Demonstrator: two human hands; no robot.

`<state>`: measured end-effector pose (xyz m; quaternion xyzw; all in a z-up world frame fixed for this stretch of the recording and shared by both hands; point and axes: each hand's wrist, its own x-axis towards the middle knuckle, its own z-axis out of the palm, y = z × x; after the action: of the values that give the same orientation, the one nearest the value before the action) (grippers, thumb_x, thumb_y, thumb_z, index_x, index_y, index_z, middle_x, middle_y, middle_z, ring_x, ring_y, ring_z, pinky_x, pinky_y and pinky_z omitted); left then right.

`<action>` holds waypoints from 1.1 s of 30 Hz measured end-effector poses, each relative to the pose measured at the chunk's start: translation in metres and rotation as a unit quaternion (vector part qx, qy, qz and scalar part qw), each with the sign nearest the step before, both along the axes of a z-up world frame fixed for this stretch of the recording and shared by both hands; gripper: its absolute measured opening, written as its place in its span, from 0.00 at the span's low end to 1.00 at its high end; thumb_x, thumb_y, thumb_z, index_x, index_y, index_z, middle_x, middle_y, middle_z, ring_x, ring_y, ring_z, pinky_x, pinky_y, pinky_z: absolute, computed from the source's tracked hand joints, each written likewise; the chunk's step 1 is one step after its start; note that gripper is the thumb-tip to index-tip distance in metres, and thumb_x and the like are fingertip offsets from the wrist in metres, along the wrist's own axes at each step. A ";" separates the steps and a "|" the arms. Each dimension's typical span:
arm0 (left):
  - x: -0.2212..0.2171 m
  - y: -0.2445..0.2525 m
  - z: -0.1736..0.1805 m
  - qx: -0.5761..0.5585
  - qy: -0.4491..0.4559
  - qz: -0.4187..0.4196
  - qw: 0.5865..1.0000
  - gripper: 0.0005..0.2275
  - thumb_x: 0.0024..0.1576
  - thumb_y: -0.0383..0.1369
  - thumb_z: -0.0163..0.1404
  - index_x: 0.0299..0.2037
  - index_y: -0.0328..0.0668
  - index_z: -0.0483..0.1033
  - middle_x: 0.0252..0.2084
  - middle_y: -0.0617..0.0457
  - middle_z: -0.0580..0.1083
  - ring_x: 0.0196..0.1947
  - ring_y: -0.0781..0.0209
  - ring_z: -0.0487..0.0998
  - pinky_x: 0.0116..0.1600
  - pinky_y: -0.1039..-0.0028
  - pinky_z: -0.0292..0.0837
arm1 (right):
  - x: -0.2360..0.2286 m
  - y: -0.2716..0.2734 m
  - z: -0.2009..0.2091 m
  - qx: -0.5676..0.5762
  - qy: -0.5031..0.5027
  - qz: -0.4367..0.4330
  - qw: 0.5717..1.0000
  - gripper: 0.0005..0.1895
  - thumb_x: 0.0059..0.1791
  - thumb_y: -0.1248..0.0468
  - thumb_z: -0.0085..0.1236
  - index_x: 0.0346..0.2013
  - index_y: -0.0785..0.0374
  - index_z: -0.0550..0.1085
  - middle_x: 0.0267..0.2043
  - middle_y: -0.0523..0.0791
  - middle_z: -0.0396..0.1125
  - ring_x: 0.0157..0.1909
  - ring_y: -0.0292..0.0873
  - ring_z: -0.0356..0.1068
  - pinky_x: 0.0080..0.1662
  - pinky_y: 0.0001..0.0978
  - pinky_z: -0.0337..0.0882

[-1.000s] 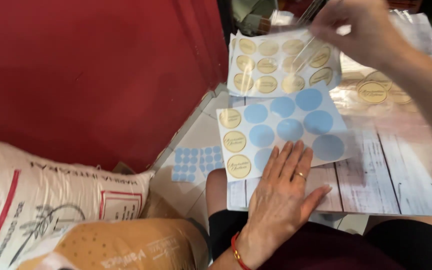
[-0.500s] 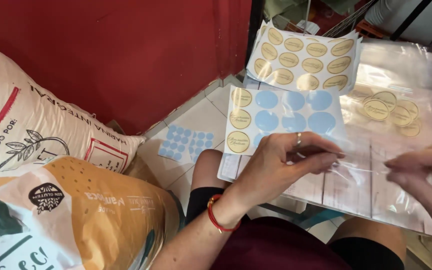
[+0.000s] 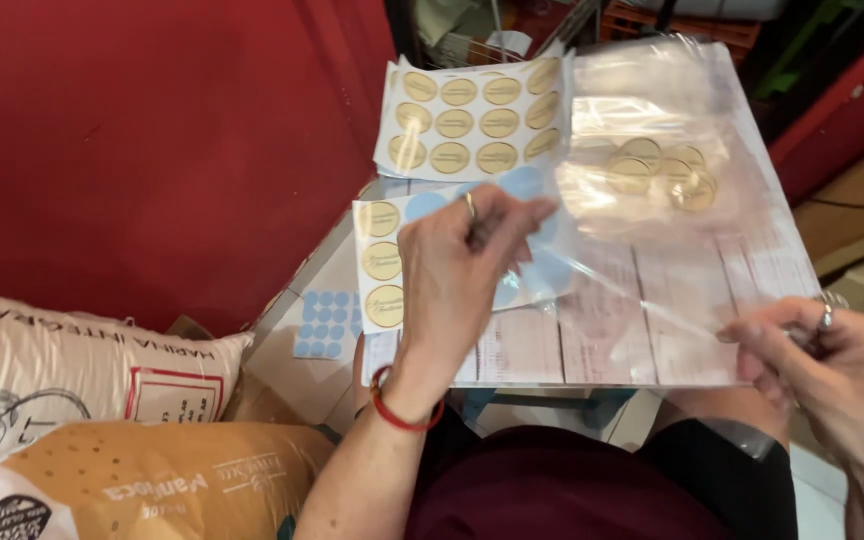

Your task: The person sits on the floor and applies round gold stickers onto clear plastic bags. They peel each sticker from a sheet and press it onto the bag, then place the labeled bag into a pile.

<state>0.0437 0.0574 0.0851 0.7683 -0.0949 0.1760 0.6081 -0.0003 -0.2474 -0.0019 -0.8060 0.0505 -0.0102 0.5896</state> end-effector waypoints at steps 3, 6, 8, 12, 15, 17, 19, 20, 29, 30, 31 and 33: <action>0.021 -0.009 -0.004 0.051 -0.081 0.028 0.995 0.15 0.58 0.36 0.55 0.20 0.39 0.71 0.14 0.60 0.67 0.13 0.71 0.63 0.21 0.82 0.59 | 0.002 -0.002 -0.007 0.079 -0.016 -0.008 0.997 0.10 0.58 0.71 0.52 0.38 0.77 0.77 0.20 0.51 0.64 0.17 0.38 0.56 0.19 0.25 0.56; 0.036 -0.010 -0.003 0.043 -0.109 0.049 0.992 0.16 0.60 0.35 0.54 0.19 0.40 0.69 0.16 0.59 0.68 0.14 0.72 0.64 0.20 0.82 0.59 | 0.008 0.004 0.003 0.143 -0.032 -0.012 0.989 0.08 0.55 0.73 0.52 0.45 0.75 0.76 0.29 0.51 0.68 0.27 0.39 0.64 0.30 0.25 0.64; 0.037 -0.007 -0.002 0.041 -0.098 0.057 0.993 0.15 0.60 0.36 0.53 0.21 0.39 0.73 0.17 0.58 0.71 0.14 0.72 0.66 0.21 0.82 0.57 | 0.010 0.011 0.008 0.144 -0.033 -0.040 0.988 0.12 0.52 0.77 0.54 0.51 0.76 0.75 0.37 0.54 0.72 0.35 0.42 0.70 0.40 0.26 0.69; 0.034 -0.008 -0.006 0.038 -0.085 0.051 0.994 0.09 0.63 0.33 0.51 0.33 0.38 0.81 0.17 0.59 0.68 0.17 0.72 0.68 0.24 0.82 0.58 | 0.021 0.014 0.005 0.162 -0.067 -0.092 0.980 0.06 0.57 0.67 0.58 0.39 0.68 0.75 0.30 0.45 0.67 0.31 0.33 0.63 0.35 0.18 0.62; 0.027 -0.006 -0.011 0.007 -0.058 0.044 0.997 0.08 0.62 0.31 0.52 0.37 0.34 0.81 0.22 0.55 0.74 0.20 0.71 0.72 0.27 0.83 0.64 | 0.027 0.013 -0.003 0.191 -0.066 -0.090 0.975 0.14 0.60 0.65 0.53 0.32 0.68 0.74 0.26 0.43 0.64 0.25 0.30 0.56 0.28 0.19 0.55; 0.025 -0.003 -0.016 -0.005 -0.048 0.034 0.998 0.07 0.62 0.30 0.52 0.40 0.32 0.80 0.25 0.53 0.77 0.22 0.69 0.72 0.28 0.83 0.66 | 0.030 0.012 -0.007 0.210 -0.066 -0.080 0.972 0.17 0.61 0.64 0.51 0.30 0.69 0.75 0.23 0.43 0.63 0.21 0.29 0.53 0.22 0.20 0.51; 0.022 0.002 -0.025 -0.068 -0.005 0.019 0.997 0.06 0.61 0.26 0.53 0.44 0.31 0.79 0.33 0.48 0.81 0.27 0.67 0.78 0.34 0.82 0.73 | 0.029 0.011 -0.011 0.245 -0.052 -0.068 0.966 0.16 0.60 0.61 0.52 0.35 0.70 0.75 0.22 0.42 0.63 0.17 0.29 0.51 0.18 0.18 0.47; 0.020 0.004 -0.026 -0.066 -0.002 0.014 0.998 0.06 0.61 0.26 0.53 0.44 0.31 0.79 0.33 0.48 0.81 0.27 0.67 0.78 0.34 0.82 0.73 | 0.027 0.009 -0.008 0.247 -0.050 -0.074 0.965 0.16 0.60 0.61 0.52 0.35 0.70 0.75 0.22 0.42 0.63 0.17 0.29 0.51 0.18 0.18 0.47; -0.025 0.011 -0.042 -0.025 0.137 -0.004 0.990 0.08 0.51 0.19 0.53 0.37 0.38 0.83 0.31 0.56 0.82 0.28 0.69 0.78 0.41 0.79 0.77 | 0.049 -0.024 0.014 0.136 -0.066 -0.066 0.986 0.06 0.58 0.65 0.56 0.39 0.66 0.76 0.29 0.43 0.68 0.24 0.30 0.58 0.27 0.18 0.56; -0.030 0.008 -0.047 -0.041 0.165 -0.047 0.984 0.06 0.53 0.22 0.55 0.38 0.36 0.82 0.30 0.54 0.82 0.27 0.67 0.80 0.37 0.79 0.81 | 0.066 -0.042 0.016 0.006 -0.079 -0.003 0.997 0.06 0.56 0.70 0.55 0.45 0.69 0.77 0.31 0.48 0.70 0.27 0.37 0.63 0.29 0.24 0.62; -0.041 0.005 -0.052 -0.056 0.203 -0.094 0.973 0.05 0.54 0.25 0.57 0.39 0.35 0.81 0.29 0.51 0.82 0.26 0.66 0.82 0.34 0.78 0.84 | 0.075 -0.059 0.015 -0.121 -0.082 0.055 0.988 0.11 0.54 0.75 0.53 0.51 0.73 0.77 0.33 0.53 0.73 0.29 0.43 0.69 0.31 0.29 0.69; -0.048 -0.003 -0.055 -0.049 0.199 -0.126 0.971 0.04 0.55 0.23 0.56 0.39 0.34 0.80 0.28 0.52 0.80 0.25 0.67 0.81 0.32 0.82 0.78 | 0.122 -0.071 0.036 -0.166 -0.086 0.149 0.971 0.10 0.53 0.73 0.51 0.47 0.72 0.78 0.33 0.54 0.77 0.30 0.46 0.76 0.31 0.33 0.77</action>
<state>-0.0039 0.0540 0.0305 0.7388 -0.0590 -0.0538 0.6692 0.1217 -0.3179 0.0346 -0.8872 -0.1232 0.0001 0.4447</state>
